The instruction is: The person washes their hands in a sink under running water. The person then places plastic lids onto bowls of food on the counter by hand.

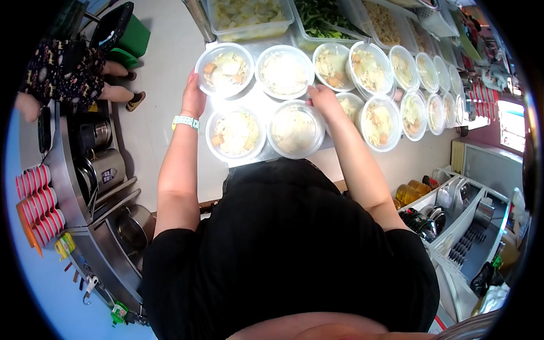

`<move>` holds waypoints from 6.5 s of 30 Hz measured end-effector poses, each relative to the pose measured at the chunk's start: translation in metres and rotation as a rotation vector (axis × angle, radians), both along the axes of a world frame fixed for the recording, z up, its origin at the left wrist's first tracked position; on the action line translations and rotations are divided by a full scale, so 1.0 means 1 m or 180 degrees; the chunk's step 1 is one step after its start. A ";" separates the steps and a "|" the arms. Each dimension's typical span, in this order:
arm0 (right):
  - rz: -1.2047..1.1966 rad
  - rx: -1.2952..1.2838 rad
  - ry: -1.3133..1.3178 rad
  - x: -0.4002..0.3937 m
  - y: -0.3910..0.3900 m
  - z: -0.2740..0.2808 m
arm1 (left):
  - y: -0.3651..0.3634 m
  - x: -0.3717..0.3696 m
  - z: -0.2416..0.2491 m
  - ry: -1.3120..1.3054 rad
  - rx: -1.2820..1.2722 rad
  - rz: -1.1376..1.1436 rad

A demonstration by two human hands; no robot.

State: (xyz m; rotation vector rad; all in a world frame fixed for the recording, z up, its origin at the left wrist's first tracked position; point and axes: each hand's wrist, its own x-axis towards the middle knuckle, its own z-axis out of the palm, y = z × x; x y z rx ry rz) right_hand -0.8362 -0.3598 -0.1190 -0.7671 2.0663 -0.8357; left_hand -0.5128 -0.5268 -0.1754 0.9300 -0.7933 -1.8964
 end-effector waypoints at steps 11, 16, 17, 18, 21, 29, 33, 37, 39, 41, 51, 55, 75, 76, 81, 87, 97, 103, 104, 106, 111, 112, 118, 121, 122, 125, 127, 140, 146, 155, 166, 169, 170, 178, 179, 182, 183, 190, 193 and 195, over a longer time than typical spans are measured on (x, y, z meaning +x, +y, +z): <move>-0.1037 0.0204 -0.2023 -0.010 -0.020 -0.012 | 0.005 0.003 0.007 -0.0156 0.0078 0.0010; -0.1144 0.0209 -0.1932 -0.014 -0.022 -0.022 | 0.008 0.002 0.006 -0.0235 0.0147 0.0059; -0.1167 0.0205 -0.1948 -0.015 -0.022 -0.025 | 0.008 0.002 0.005 -0.0233 0.0155 0.0057; -0.1165 0.0200 -0.1949 -0.015 -0.022 -0.022 | 0.008 0.001 0.006 -0.0232 0.0157 0.0053; -0.1270 0.0112 -0.1911 -0.015 -0.021 -0.021 | 0.011 -0.002 0.005 -0.0278 0.0170 0.0087; -0.1218 -0.0034 -0.1826 -0.019 -0.018 -0.014 | 0.025 -0.013 0.008 -0.0288 0.0145 0.0186; -0.1236 -0.0021 -0.1788 -0.018 -0.017 -0.013 | 0.026 -0.016 0.011 -0.0269 0.0175 0.0243; -0.1359 -0.0049 -0.1866 -0.021 -0.017 -0.018 | 0.026 -0.017 0.008 -0.0191 0.0180 0.0235; -0.1268 -0.0245 -0.1869 -0.019 -0.012 -0.018 | 0.027 -0.016 0.005 -0.0212 0.0243 0.0224; -0.1181 -0.0168 -0.1985 -0.023 -0.005 -0.014 | 0.025 -0.005 0.001 -0.0222 0.0269 0.0152; 0.0604 -0.0750 0.0752 0.008 0.069 0.021 | 0.133 0.056 0.001 -0.0343 -0.0500 -0.0204; 0.0035 -0.1156 -0.0546 0.022 0.105 0.031 | 0.161 0.027 0.015 -0.0534 -0.0283 0.0413; -0.1330 -0.1550 -0.2927 0.019 0.091 0.067 | 0.071 0.038 -0.020 0.0408 -0.0020 0.0013; -0.0906 -0.1418 -0.2424 0.028 0.095 0.060 | 0.069 0.030 -0.016 0.0558 0.0032 0.0026; 0.2228 -0.1193 0.1488 0.061 0.107 0.034 | 0.069 0.010 -0.012 0.1356 0.0212 -0.0118; 0.2330 -0.0690 0.2642 0.085 0.079 0.007 | 0.071 0.003 -0.004 0.1160 0.0183 -0.0201; 0.2271 -0.0781 0.2894 0.073 0.075 -0.002 | 0.079 -0.005 0.006 0.0665 -0.0033 -0.0270; 0.2257 -0.0870 0.2808 0.061 0.078 -0.004 | 0.068 0.005 -0.033 0.0528 -0.0268 -0.0305; 0.2315 -0.0944 0.2762 0.060 0.078 -0.002 | 0.068 0.005 -0.033 0.0490 -0.0223 -0.0267; 0.2234 -0.0951 0.2782 0.060 0.079 -0.004 | 0.072 0.004 -0.025 0.0597 -0.0121 -0.0340; 0.2302 -0.0903 0.2768 0.054 0.082 0.001 | 0.069 0.005 -0.036 0.0407 -0.0146 -0.0163; 0.2362 -0.0864 0.2749 0.054 0.082 0.001 | 0.069 0.005 -0.037 0.0424 -0.0161 -0.0206; 0.2410 -0.0883 0.2689 0.051 0.081 0.000 | 0.069 0.003 -0.031 0.0373 -0.0196 -0.0238; 0.2443 -0.0894 0.2641 0.050 0.082 0.002 | 0.070 0.002 -0.031 0.0429 -0.0165 -0.0158; 0.2379 -0.1024 0.2674 0.049 0.084 0.003 | 0.069 0.003 -0.033 0.0481 -0.0166 -0.0157; 0.2230 -0.1476 0.2433 0.042 0.103 0.004 | 0.070 0.004 -0.034 0.0490 -0.0125 -0.0094; 0.1568 -0.1736 0.1571 0.035 0.140 -0.007 | 0.070 0.007 -0.034 0.0438 -0.0078 -0.0021; -0.3909 -0.3753 -0.2786 -0.072 0.162 -0.027 | 0.064 0.008 -0.045 0.0456 -0.0120 0.0056; -0.4001 -0.3593 -0.2426 -0.074 0.158 -0.026 | 0.067 0.010 -0.048 0.0672 -0.0100 0.0114; -0.3669 -0.3598 -0.2565 -0.084 0.160 -0.021 | 0.069 -0.003 -0.051 0.0633 -0.0097 0.0561; -0.5487 -0.1251 -0.3029 -0.060 0.213 -0.039 | 0.065 0.007 -0.028 0.0276 0.0133 0.0724; -0.2893 -0.1014 -0.4898 -0.034 0.216 -0.017 | 0.066 0.008 -0.025 0.0290 0.0127 0.0566; -0.2058 -0.1148 -0.4605 -0.025 0.204 -0.002 | 0.064 0.006 -0.025 0.0383 0.0045 0.0515; -0.2040 -0.1356 -0.2912 0.007 0.034 0.018 | 0.046 -0.020 -0.001 0.0593 -0.0122 0.0275; -0.2491 -0.1343 -0.2982 0.005 0.019 0.015 | 0.044 -0.021 0.001 0.0613 -0.0144 0.0284; -0.2933 -0.1744 -0.3214 -0.012 -0.006 -0.016 | 0.045 -0.022 -0.003 0.0392 0.0001 0.0420; -0.3146 -0.1974 -0.3319 -0.013 -0.010 -0.017 | 0.047 -0.022 -0.002 0.0303 -0.0025 0.0439; -0.2578 -0.2056 -0.3601 -0.026 -0.011 -0.013 | 0.055 -0.024 0.012 -0.0100 0.0175 0.0522; -0.2557 -0.0814 -0.4203 -0.022 -0.018 0.047 | 0.053 -0.023 0.010 -0.0079 0.0182 0.0473; -0.1856 -0.1955 -0.3897 -0.042 -0.049 0.011 | 0.054 -0.023 0.008 -0.0069 0.0179 0.0491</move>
